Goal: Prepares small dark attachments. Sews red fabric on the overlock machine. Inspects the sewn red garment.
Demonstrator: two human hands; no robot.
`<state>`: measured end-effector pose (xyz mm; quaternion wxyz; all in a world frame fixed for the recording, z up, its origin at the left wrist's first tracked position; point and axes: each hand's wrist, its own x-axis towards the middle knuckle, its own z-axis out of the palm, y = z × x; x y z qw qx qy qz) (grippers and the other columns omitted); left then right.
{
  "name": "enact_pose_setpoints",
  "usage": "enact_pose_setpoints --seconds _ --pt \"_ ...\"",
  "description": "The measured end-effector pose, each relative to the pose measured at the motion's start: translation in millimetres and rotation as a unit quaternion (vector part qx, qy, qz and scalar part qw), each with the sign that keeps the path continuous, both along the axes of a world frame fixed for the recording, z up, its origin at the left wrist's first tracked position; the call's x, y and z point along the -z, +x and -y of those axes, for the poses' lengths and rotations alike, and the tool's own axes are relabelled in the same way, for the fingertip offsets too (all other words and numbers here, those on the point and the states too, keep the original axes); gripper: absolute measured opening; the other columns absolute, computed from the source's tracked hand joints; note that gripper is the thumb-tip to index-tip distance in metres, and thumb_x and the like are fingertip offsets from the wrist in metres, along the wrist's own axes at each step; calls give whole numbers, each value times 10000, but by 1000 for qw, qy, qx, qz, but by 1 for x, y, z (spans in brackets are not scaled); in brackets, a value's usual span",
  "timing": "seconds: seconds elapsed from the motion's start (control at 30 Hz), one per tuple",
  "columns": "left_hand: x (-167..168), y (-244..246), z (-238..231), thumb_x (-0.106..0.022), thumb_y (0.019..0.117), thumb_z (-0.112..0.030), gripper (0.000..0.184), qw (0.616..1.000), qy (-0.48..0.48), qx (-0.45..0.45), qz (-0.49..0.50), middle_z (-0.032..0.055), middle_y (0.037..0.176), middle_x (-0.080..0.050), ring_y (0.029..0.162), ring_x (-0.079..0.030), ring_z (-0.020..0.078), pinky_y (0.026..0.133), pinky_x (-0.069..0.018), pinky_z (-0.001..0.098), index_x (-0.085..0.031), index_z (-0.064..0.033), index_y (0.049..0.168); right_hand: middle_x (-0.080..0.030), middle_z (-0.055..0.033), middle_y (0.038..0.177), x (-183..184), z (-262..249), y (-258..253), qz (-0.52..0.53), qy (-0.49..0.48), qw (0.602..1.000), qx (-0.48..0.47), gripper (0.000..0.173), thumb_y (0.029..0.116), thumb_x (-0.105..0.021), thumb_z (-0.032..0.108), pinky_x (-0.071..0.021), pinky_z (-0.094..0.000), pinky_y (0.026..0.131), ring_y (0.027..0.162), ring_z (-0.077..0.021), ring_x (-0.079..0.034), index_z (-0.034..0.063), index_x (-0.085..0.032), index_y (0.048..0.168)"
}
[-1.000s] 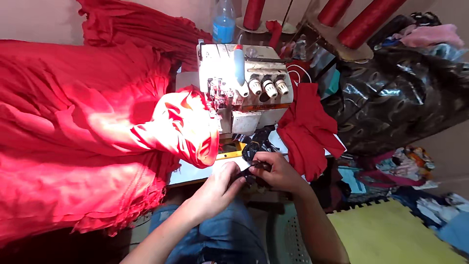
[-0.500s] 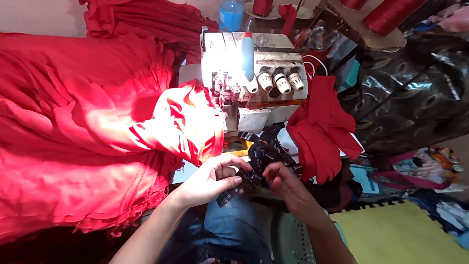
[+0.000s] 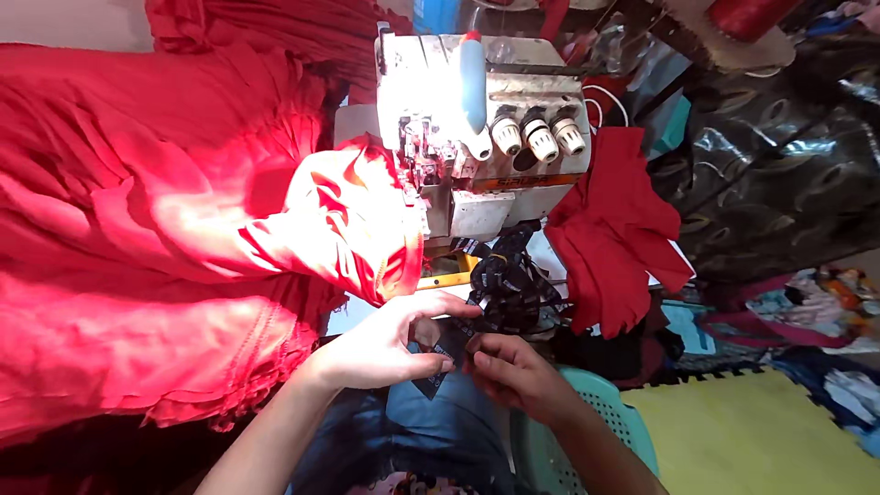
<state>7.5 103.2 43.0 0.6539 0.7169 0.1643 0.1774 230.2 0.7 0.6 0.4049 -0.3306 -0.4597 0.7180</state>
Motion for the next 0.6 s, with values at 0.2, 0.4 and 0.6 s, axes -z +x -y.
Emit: enact_pose_setpoints --seconds 0.2,0.4,0.6 --pt "2 -1 2 -737 857 -4 537 1000 19 -8 1 52 1346 -600 829 -624 -60 717 -548 112 -577 14 1369 -546 168 646 -3 -4 -3 4 -4 1000 0 207 1058 -492 236 -304 -81 446 501 105 -404 170 -671 976" --pt "0 -3 2 -737 855 2 544 1000 13 -8 5 47 1338 -608 788 -612 -71 696 -543 108 -569 25 1372 -542 164 647 -4 -5 -3 15 -2 1000 -4 219 1064 -479 244 -296 -83 441 495 101 -394 166 -667 985" --pt "0 -5 3 -739 854 2 536 1000 19 -12 9 42 1334 -609 796 -612 -69 705 -543 108 -578 18 1365 -523 161 633 -6 -8 -5 29 -10 1000 -5 219 1057 -462 214 -298 -90 441 489 93 -389 156 -658 977"
